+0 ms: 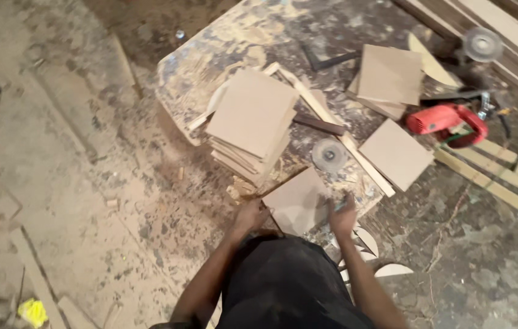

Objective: The person uses an angle grinder to smooth the edges of a square wooden piece, then sets the tool down. They pick up a pencil and trace curved outlines on several stacked wooden squares, preparing them for cutting.

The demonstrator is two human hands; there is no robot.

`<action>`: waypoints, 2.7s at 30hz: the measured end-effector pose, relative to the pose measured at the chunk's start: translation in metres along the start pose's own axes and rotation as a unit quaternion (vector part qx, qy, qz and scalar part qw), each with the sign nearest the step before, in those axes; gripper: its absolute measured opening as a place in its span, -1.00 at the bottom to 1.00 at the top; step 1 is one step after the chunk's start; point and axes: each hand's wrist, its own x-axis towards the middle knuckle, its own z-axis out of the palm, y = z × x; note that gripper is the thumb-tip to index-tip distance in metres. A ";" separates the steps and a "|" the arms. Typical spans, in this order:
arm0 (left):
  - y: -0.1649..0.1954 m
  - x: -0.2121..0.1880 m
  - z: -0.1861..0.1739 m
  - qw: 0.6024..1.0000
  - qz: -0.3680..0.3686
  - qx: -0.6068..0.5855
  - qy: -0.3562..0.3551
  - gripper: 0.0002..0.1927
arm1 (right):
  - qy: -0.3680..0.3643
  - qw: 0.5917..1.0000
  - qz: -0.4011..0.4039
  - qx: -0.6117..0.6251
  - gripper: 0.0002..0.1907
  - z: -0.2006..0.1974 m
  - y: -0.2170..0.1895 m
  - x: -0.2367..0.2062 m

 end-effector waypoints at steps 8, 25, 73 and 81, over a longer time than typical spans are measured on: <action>0.013 0.050 -0.120 0.853 0.263 0.059 0.448 -0.35 | -0.101 0.988 -0.016 -0.120 -0.06 0.021 -0.028 -0.029; 0.020 0.036 -0.127 0.922 0.113 -0.295 0.223 -0.12 | 0.169 0.931 0.318 0.067 0.00 0.000 0.016 -0.082; 0.022 0.046 -0.168 0.939 0.263 -0.085 0.207 -0.48 | 0.016 0.736 0.228 0.638 -0.66 0.025 -0.131 -0.060; 0.025 0.105 -0.213 0.868 0.411 0.139 0.241 -0.48 | -0.040 0.938 0.121 0.322 -0.33 0.099 -0.183 -0.051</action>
